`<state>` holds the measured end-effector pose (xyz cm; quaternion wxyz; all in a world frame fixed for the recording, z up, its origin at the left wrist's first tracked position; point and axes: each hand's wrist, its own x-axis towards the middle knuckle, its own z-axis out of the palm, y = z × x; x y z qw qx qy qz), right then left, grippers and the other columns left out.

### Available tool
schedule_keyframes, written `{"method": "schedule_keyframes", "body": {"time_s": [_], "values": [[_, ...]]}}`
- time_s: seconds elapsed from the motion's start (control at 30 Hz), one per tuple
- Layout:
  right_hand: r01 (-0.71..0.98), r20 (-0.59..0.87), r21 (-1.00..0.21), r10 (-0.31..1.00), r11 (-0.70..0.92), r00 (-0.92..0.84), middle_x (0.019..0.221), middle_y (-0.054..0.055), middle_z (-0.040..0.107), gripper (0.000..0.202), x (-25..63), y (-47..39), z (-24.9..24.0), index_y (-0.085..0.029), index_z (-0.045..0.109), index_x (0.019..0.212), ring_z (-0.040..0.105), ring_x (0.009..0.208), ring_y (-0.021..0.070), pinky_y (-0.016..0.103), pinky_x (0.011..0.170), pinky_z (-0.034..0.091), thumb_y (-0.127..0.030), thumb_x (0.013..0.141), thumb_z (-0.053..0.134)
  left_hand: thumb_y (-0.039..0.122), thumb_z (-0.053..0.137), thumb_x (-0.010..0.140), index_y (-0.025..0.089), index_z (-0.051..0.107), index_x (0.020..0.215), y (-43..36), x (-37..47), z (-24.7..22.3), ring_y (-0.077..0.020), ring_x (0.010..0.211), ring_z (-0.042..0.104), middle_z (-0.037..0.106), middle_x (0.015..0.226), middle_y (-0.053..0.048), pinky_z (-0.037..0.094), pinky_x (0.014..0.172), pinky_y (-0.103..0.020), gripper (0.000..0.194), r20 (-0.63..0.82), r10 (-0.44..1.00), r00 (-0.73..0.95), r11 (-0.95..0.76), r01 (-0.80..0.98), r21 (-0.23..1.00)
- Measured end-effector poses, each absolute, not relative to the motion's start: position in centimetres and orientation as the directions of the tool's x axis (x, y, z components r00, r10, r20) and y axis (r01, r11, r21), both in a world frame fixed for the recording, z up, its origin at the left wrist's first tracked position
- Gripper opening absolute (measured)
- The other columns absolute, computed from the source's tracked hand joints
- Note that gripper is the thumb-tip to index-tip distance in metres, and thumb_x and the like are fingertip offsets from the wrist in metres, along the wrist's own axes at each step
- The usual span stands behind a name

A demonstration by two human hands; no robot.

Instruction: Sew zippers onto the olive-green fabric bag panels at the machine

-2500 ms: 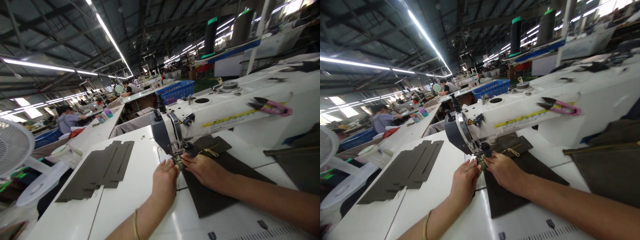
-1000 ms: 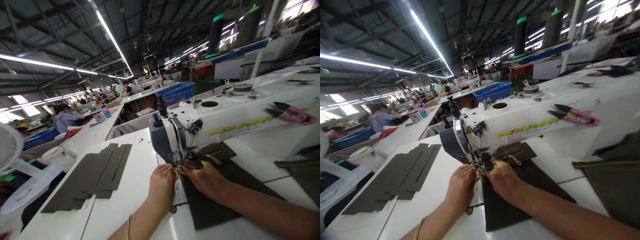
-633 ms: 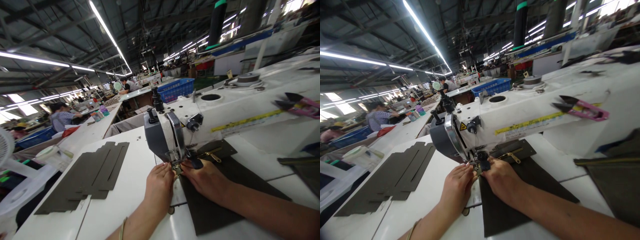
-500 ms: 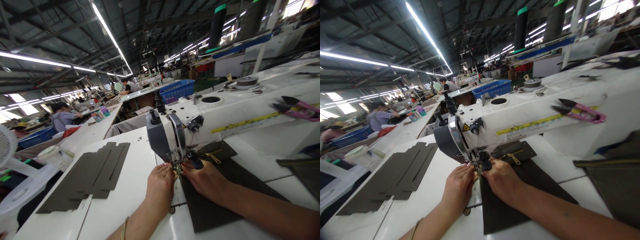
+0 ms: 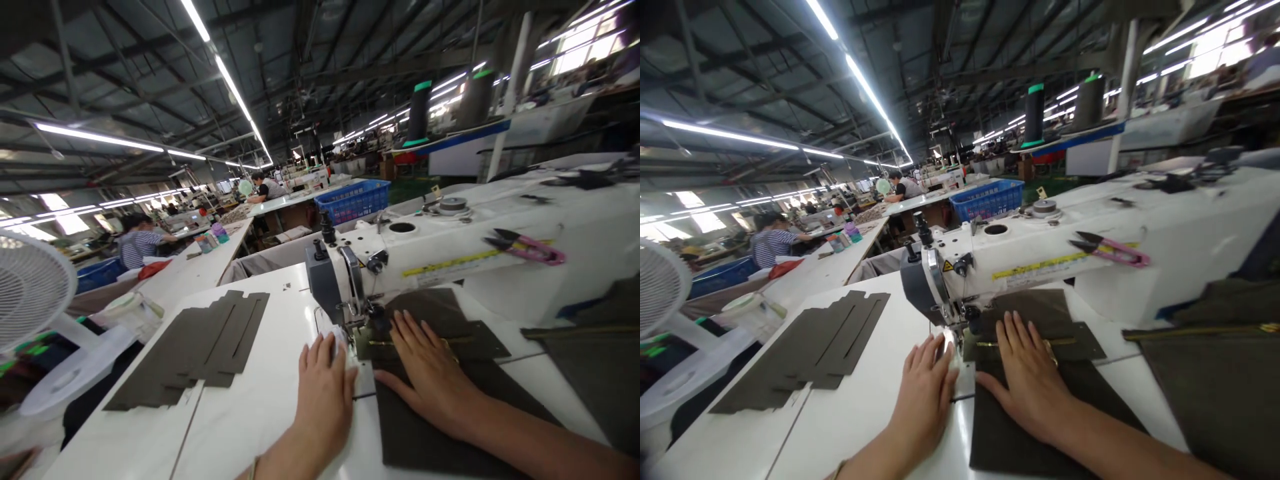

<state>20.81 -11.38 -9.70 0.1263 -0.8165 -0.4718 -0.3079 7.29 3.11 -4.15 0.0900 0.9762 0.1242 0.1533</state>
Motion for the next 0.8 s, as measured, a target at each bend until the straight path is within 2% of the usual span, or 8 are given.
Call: {"method": "schedule_keyframes", "body": {"time_s": [0.13, 0.27, 0.33, 0.4, 0.47, 0.53, 0.7, 0.8], "values": [[0.837, 0.639, 0.076, 0.671, -0.542, 0.376, 0.132, 0.025, 0.040, 0.077, 17.9, -12.7, -10.3, 0.004, 0.053, 0.122, 0.035, 0.124, 0.0352, 0.051, 0.095, 0.039, -0.058, 0.092, 0.018, 0.020, 0.044, 0.092, 0.021, 0.053, 0.126, 0.2, 5.4, -3.9, -0.0327, 0.133, 0.021, 0.033, 0.142, -0.009, 0.018, 0.107, -0.060, 0.035, 0.147, 0.269, 0.952, -0.918, 0.207, 0.339], [0.814, 0.583, 0.046, 0.677, -0.579, 0.449, 0.129, 0.024, 0.042, 0.080, 17.9, -12.7, -10.3, 0.004, 0.053, 0.121, 0.037, 0.122, 0.0366, 0.051, 0.096, 0.039, -0.064, 0.088, 0.025, 0.018, 0.044, 0.088, 0.018, 0.056, 0.122, -0.3, 3.9, -4.5, -0.0290, 0.128, 0.033, 0.045, 0.133, -0.010, 0.024, 0.108, -0.051, 0.036, 0.226, 0.364, 0.904, -0.777, 0.161, 0.609], [0.805, 0.592, 0.039, 0.663, -0.592, 0.459, 0.128, 0.024, 0.043, 0.083, 18.0, -12.9, -10.4, 0.005, 0.053, 0.121, 0.038, 0.121, 0.0369, 0.051, 0.095, 0.040, -0.065, 0.088, 0.024, 0.019, 0.044, 0.087, 0.015, 0.057, 0.119, 0.0, 3.3, -4.6, -0.0268, 0.120, 0.042, 0.051, 0.126, -0.012, 0.034, 0.104, -0.044, 0.035, 0.246, 0.446, 0.861, -0.616, 0.095, 0.782], [0.812, 0.623, 0.046, 0.652, -0.582, 0.432, 0.128, 0.024, 0.044, 0.084, 17.7, -13.3, -10.8, 0.005, 0.054, 0.121, 0.040, 0.120, 0.0366, 0.051, 0.094, 0.041, -0.065, 0.089, 0.020, 0.022, 0.044, 0.087, 0.011, 0.055, 0.117, 0.1, 3.0, -4.7, -0.0257, 0.111, 0.050, 0.054, 0.118, -0.015, 0.044, 0.094, -0.040, 0.033, 0.138, 0.540, 0.831, -0.366, 0.085, 0.927], [0.822, 0.644, 0.048, 0.647, -0.568, 0.409, 0.129, 0.024, 0.043, 0.085, 17.0, -13.9, -11.3, 0.005, 0.054, 0.121, 0.040, 0.120, 0.0361, 0.051, 0.094, 0.041, -0.066, 0.090, 0.017, 0.022, 0.044, 0.089, 0.007, 0.052, 0.116, -0.1, 3.0, -4.7, -0.0242, 0.101, 0.056, 0.056, 0.109, -0.016, 0.050, 0.083, -0.035, 0.032, -0.027, 0.567, 0.823, -0.136, 0.126, 0.983], [0.826, 0.637, 0.032, 0.649, -0.562, 0.417, 0.130, 0.024, 0.042, 0.086, 16.4, -14.3, -11.7, 0.005, 0.053, 0.121, 0.040, 0.121, 0.0357, 0.052, 0.095, 0.040, -0.067, 0.089, 0.018, 0.020, 0.043, 0.090, 0.005, 0.050, 0.115, -0.5, 3.4, -4.7, -0.0227, 0.099, 0.057, 0.056, 0.108, -0.016, 0.051, 0.079, -0.031, 0.031, -0.115, 0.551, 0.826, -0.038, 0.162, 0.986], [0.822, 0.538, 0.011, 0.696, -0.569, 0.475, 0.132, 0.021, 0.039, 0.085, 15.9, -14.7, -11.3, 0.003, 0.051, 0.125, 0.037, 0.122, 0.0359, 0.052, 0.098, 0.039, -0.069, 0.086, 0.027, 0.010, 0.041, 0.087, 0.003, 0.050, 0.118, -1.4, 4.5, -4.2, -0.0248, 0.099, 0.056, 0.056, 0.110, -0.018, 0.047, 0.087, -0.038, 0.033, -0.059, 0.543, 0.838, -0.151, 0.166, 0.975], [0.817, 0.454, 0.020, 0.733, -0.577, 0.507, 0.134, 0.021, 0.035, 0.084, 15.7, -14.8, -10.4, 0.003, 0.047, 0.127, 0.033, 0.124, 0.0350, 0.050, 0.099, 0.037, -0.068, 0.085, 0.031, 0.002, 0.047, 0.079, 0.011, 0.055, 0.120, -1.9, 4.9, -3.7, -0.0255, 0.118, 0.041, 0.048, 0.128, -0.011, 0.029, 0.105, -0.039, 0.043, 0.122, 0.478, 0.870, -0.428, 0.109, 0.897]]}}
